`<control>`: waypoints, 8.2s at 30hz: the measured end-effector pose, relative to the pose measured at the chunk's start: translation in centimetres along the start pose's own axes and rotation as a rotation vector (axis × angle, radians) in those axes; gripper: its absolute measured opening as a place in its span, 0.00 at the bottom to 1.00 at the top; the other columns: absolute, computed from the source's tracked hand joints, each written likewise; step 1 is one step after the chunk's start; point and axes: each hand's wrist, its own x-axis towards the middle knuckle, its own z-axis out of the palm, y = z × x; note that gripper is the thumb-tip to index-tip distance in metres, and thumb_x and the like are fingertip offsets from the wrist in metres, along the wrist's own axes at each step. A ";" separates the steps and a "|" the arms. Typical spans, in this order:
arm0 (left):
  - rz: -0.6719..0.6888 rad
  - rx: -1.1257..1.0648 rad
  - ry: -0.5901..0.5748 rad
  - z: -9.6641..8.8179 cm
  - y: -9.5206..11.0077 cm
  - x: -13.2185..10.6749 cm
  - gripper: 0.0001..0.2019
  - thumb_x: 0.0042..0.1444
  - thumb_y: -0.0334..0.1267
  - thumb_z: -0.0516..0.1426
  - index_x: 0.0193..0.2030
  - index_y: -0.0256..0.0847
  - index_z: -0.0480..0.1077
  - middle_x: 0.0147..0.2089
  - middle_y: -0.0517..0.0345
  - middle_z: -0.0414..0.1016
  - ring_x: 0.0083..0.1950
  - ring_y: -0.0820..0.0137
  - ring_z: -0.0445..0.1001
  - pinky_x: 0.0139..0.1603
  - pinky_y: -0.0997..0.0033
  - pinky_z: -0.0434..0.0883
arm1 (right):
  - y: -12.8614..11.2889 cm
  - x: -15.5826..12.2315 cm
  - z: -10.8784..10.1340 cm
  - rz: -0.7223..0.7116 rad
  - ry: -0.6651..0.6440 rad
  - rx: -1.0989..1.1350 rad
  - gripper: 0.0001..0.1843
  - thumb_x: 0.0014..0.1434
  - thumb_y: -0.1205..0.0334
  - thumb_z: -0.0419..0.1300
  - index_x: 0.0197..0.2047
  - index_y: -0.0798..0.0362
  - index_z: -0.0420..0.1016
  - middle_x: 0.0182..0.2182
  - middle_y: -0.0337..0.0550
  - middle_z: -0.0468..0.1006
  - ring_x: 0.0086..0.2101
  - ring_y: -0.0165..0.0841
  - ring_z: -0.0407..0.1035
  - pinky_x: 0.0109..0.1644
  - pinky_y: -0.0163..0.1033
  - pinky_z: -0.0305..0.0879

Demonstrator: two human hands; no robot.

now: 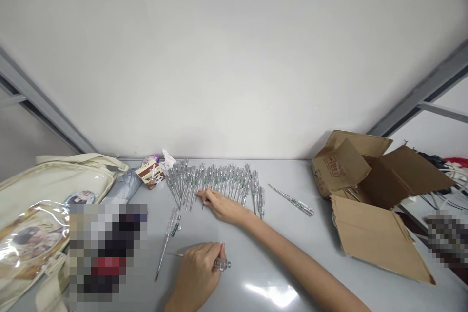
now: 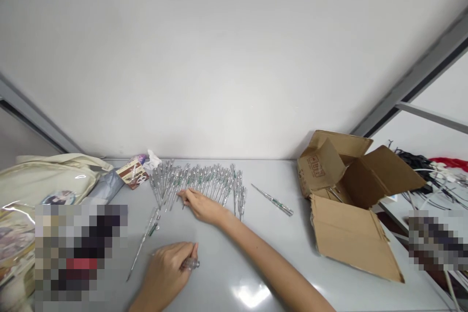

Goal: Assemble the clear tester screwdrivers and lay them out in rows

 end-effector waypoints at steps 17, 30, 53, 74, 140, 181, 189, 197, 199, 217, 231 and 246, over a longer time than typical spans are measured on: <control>-0.097 0.109 -0.161 -2.2 -3.1 0.6 0.06 0.63 0.40 0.52 0.41 0.42 0.67 0.34 0.59 0.72 0.36 0.67 0.74 0.35 0.69 0.65 | -2.8 -2.4 0.2 0.298 0.260 0.323 0.07 0.66 0.57 0.54 0.39 0.51 0.64 0.36 0.44 0.76 0.40 0.36 0.73 0.48 0.45 0.68; 0.031 0.183 -0.144 -2.4 -5.4 1.7 0.11 0.67 0.37 0.50 0.46 0.46 0.74 0.36 0.58 0.70 0.36 0.67 0.70 0.39 0.67 0.65 | -4.5 -4.2 2.7 0.518 0.362 0.913 0.22 0.50 0.44 0.69 0.34 0.53 0.69 0.28 0.37 0.76 0.31 0.31 0.75 0.41 0.40 0.70; 0.060 0.159 -0.142 -1.3 -6.0 1.6 0.24 0.64 0.24 0.45 0.62 0.49 0.66 0.40 0.57 0.72 0.42 0.68 0.70 0.45 0.66 0.66 | -3.9 -4.5 2.6 0.537 0.456 0.997 0.21 0.46 0.48 0.73 0.32 0.54 0.73 0.29 0.40 0.80 0.32 0.34 0.78 0.43 0.42 0.73; -0.044 0.008 -0.175 -2.1 -7.2 1.4 0.13 0.66 0.32 0.46 0.45 0.44 0.72 0.40 0.59 0.77 0.40 0.67 0.74 0.42 0.67 0.69 | -3.0 -5.2 2.1 0.548 0.581 0.720 0.16 0.48 0.51 0.71 0.32 0.53 0.75 0.29 0.40 0.79 0.31 0.32 0.75 0.40 0.39 0.71; -0.314 0.163 0.149 0.9 -1.8 -2.2 0.15 0.66 0.47 0.49 0.43 0.43 0.73 0.40 0.51 0.70 0.40 0.61 0.69 0.40 0.61 0.68 | -4.3 -3.0 4.6 0.345 0.407 0.108 0.12 0.54 0.78 0.57 0.37 0.51 0.69 0.36 0.39 0.72 0.34 0.30 0.65 0.38 0.34 0.63; -0.337 0.100 0.146 1.1 -4.7 -0.2 0.09 0.62 0.39 0.52 0.36 0.41 0.72 0.46 0.48 0.66 0.45 0.59 0.68 0.46 0.57 0.70 | -4.9 -4.7 4.4 0.313 0.340 -0.167 0.10 0.60 0.75 0.56 0.39 0.49 0.69 0.39 0.43 0.71 0.42 0.37 0.63 0.49 0.44 0.61; -0.345 0.130 0.170 1.2 -4.1 0.1 0.09 0.60 0.40 0.52 0.31 0.41 0.68 0.46 0.47 0.66 0.45 0.58 0.69 0.43 0.57 0.71 | -4.7 -4.2 4.9 0.292 0.381 -0.110 0.11 0.59 0.75 0.57 0.40 0.49 0.69 0.43 0.44 0.72 0.45 0.38 0.65 0.52 0.45 0.62; -0.439 0.053 0.190 0.2 -3.3 -1.3 0.12 0.61 0.48 0.52 0.37 0.43 0.68 0.42 0.52 0.65 0.39 0.62 0.68 0.42 0.58 0.71 | -5.2 -3.7 5.4 0.297 0.360 0.002 0.13 0.57 0.77 0.57 0.40 0.49 0.69 0.46 0.44 0.73 0.49 0.38 0.66 0.54 0.44 0.63; -0.451 0.046 0.175 0.1 -3.2 -2.1 0.14 0.62 0.51 0.51 0.35 0.43 0.68 0.41 0.53 0.65 0.39 0.62 0.68 0.42 0.58 0.70 | -5.3 -3.6 5.5 0.290 0.355 0.030 0.13 0.57 0.77 0.57 0.40 0.49 0.69 0.46 0.44 0.72 0.49 0.37 0.66 0.54 0.43 0.64; -0.427 0.050 0.184 -0.4 -4.5 -2.0 0.23 0.64 0.56 0.48 0.34 0.43 0.75 0.42 0.49 0.67 0.45 0.57 0.68 0.46 0.55 0.69 | -5.7 -2.5 6.6 0.355 0.435 0.313 0.11 0.54 0.78 0.55 0.35 0.52 0.68 0.35 0.39 0.71 0.36 0.30 0.71 0.43 0.35 0.69; -0.356 0.071 0.196 0.3 -5.1 -1.1 0.19 0.65 0.51 0.50 0.35 0.43 0.75 0.41 0.50 0.66 0.43 0.59 0.67 0.43 0.58 0.70 | -5.0 -2.3 4.8 0.502 0.421 0.262 0.06 0.54 0.73 0.58 0.35 0.53 0.72 0.27 0.34 0.70 0.25 0.25 0.64 0.30 0.31 0.60; -0.332 0.020 0.207 0.1 -4.6 -1.8 0.12 0.64 0.46 0.52 0.38 0.44 0.73 0.42 0.52 0.67 0.44 0.61 0.68 0.45 0.60 0.69 | -5.8 -2.1 4.5 0.546 0.397 0.361 0.04 0.57 0.69 0.57 0.36 0.52 0.71 0.34 0.37 0.79 0.21 0.24 0.64 0.27 0.31 0.58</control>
